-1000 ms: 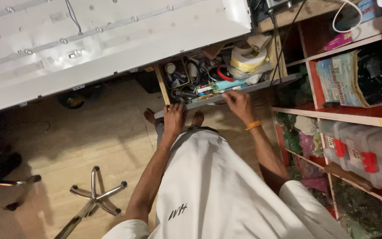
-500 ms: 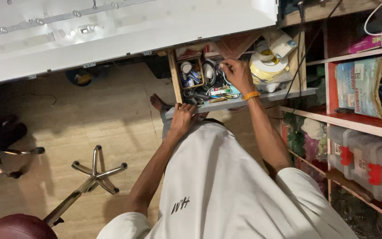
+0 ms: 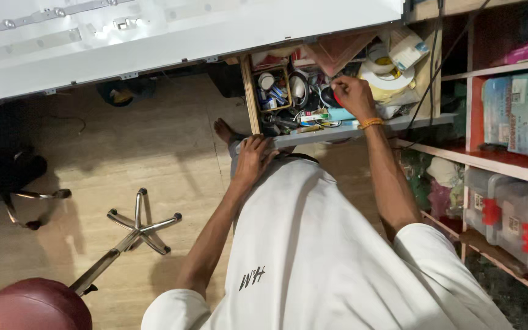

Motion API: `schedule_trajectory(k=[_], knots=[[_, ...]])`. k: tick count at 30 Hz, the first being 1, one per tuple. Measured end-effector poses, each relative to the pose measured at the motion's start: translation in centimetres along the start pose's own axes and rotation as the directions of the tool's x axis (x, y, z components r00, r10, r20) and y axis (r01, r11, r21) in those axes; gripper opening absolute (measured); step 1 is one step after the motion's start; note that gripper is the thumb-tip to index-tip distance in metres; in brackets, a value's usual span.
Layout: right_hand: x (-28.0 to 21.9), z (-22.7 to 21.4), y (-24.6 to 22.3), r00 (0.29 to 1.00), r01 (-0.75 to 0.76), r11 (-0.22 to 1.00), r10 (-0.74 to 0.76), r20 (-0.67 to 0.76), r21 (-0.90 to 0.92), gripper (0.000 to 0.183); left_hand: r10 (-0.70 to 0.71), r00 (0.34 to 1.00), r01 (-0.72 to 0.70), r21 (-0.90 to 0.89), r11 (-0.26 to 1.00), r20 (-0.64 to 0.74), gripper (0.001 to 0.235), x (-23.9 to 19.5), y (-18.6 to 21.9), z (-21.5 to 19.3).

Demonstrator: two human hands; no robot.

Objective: The person secures a blue wire to the interior surface of a white appliance using clear tape. They retrieve tape from a drawer, apply it along the wire, and use pliers and a utility knife to cut the tape and adjust the wire.

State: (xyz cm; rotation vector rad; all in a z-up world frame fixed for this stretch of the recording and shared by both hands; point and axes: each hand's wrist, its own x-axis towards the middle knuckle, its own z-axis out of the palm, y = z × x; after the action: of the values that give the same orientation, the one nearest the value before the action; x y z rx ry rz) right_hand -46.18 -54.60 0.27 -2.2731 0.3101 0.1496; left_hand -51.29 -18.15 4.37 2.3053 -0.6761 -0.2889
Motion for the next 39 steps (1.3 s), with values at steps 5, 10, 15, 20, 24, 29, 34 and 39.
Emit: schedule_trajectory(k=[5,10,15,20,24,29,34,39], knots=[[-1.3,-2.1,0.5,0.998,0.07,0.998,-0.07,0.004,0.009,0.016,-0.051,0.999,0.052,-0.045,0.998,0.017,0.04,-0.4,0.4,0.7],[-1.5,-4.8,2.6,0.992,-0.033,0.998,0.027,-0.12,-0.052,0.017,-0.01,1.0,0.011,-0.021,1.0,0.02,0.042,-0.4,0.4,0.2],[-2.1,-7.9,5.3,0.971,-0.064,0.998,0.064,-0.229,0.008,0.021,-0.012,1.0,0.011,-0.022,1.0,-0.018,0.041,-0.5,0.8,0.4],[-1.9,-9.8,6.4,0.947,-0.095,0.986,0.133,-0.294,0.139,0.029,-0.013,1.0,0.012,-0.035,0.999,-0.023,0.041,-0.1,0.7,0.2],[-2.3,-10.1,6.8,0.944,-0.084,0.995,0.099,-0.316,0.059,0.023,-0.014,1.0,0.013,-0.039,0.999,-0.027,0.038,-0.3,0.6,0.4],[-2.0,-8.9,6.3,0.947,-0.1,0.986,0.136,-0.29,0.137,0.021,-0.013,0.999,0.011,-0.031,0.999,-0.049,0.039,-0.2,0.6,0.3],[-2.6,-8.4,5.6,0.953,-0.099,0.993,0.113,-0.282,0.066,0.021,-0.044,0.999,0.043,-0.028,0.999,-0.026,0.037,-0.2,1.0,0.0],[-1.8,-8.2,5.8,0.952,-0.082,0.995,0.097,-0.29,0.064,0.023,-0.041,0.999,0.04,-0.036,0.999,-0.032,0.038,0.0,1.2,-0.3]])
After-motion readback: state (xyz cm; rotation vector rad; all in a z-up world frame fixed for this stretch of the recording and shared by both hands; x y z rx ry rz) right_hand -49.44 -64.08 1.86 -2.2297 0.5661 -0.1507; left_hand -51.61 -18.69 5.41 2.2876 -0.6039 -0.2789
